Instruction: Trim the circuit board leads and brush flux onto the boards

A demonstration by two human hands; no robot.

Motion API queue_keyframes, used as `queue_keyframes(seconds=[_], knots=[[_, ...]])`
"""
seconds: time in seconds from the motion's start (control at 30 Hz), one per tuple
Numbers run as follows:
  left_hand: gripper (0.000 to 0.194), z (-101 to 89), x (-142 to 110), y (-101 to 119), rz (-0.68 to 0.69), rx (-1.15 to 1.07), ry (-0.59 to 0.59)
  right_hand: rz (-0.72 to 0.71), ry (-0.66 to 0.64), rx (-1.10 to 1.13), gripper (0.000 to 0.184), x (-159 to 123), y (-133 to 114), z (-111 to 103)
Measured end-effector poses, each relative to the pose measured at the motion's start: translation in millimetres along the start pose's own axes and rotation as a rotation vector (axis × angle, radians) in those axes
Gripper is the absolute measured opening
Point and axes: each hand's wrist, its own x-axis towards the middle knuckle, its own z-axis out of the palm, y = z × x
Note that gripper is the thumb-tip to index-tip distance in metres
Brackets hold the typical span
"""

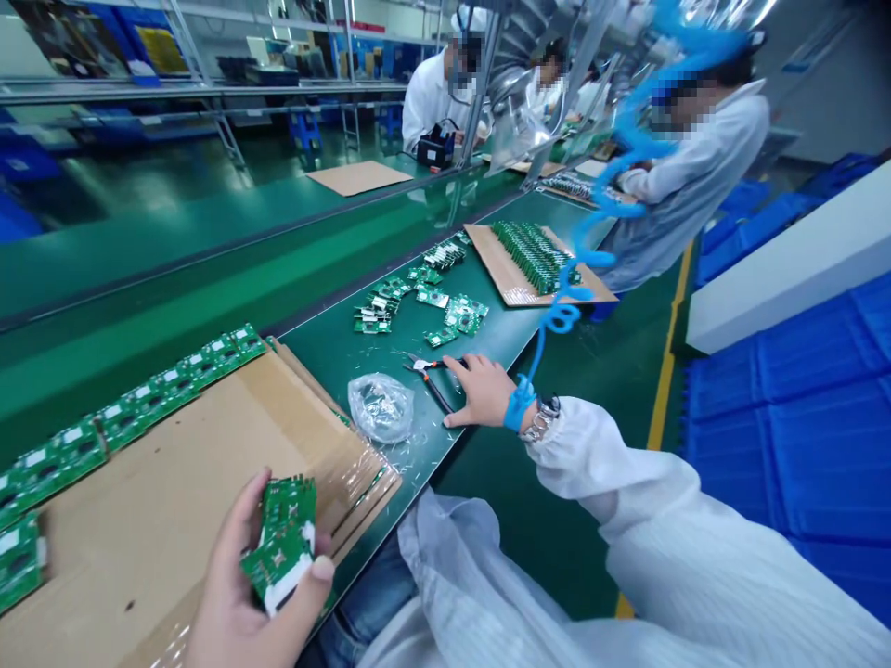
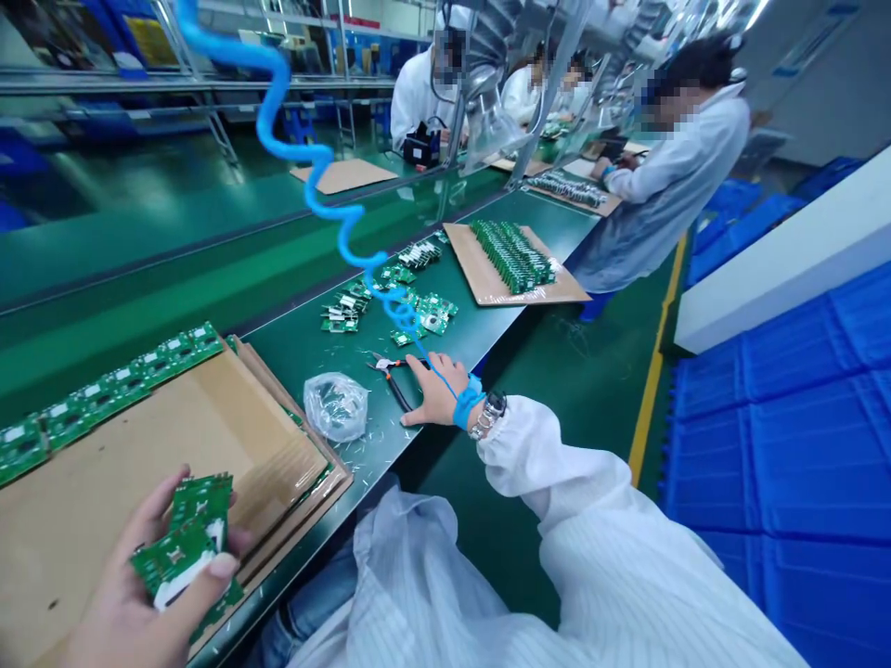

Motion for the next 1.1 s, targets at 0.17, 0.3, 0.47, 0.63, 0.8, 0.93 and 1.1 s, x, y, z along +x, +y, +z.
queue_keyframes(seconds=[0.17, 0.3, 0.47, 0.63, 0.8, 0.93, 1.1], knots=[[0.089, 13.5, -6, 10, 0.028, -0.036, 0.016, -0.014, -0.040, 0.030, 0.069, 4, -12, -9], [0.084, 20.6, -13, 17, 0.016, -0.052, 0.012, -0.035, -0.090, 0.146, 0.049, -2, -6, -33], [0.083, 21.3, -13, 13, 0.030, -0.070, 0.007, -0.043, -0.383, 1.320, 0.046, -44, 1, -46], [0.087, 21.2, -4, 5, 0.052, -0.071, -0.040, -0.014, -0.744, 1.990, 0.077, -101, -56, -18], [0.085, 21.1, -1, 6, 0.087, -0.006, -0.070, -0.102, -0.838, 2.146, 0.067, -120, -96, -3], [0.080, 25.4, -7, 14, 0.098, 0.025, -0.078, -0.298, -0.240, 1.482, 0.046, -97, -81, -20], [0.072, 29.0, -10, 22, 0.199, 0.131, -0.042, -0.612, 0.312, 0.374, 0.051, -70, -69, -43]])
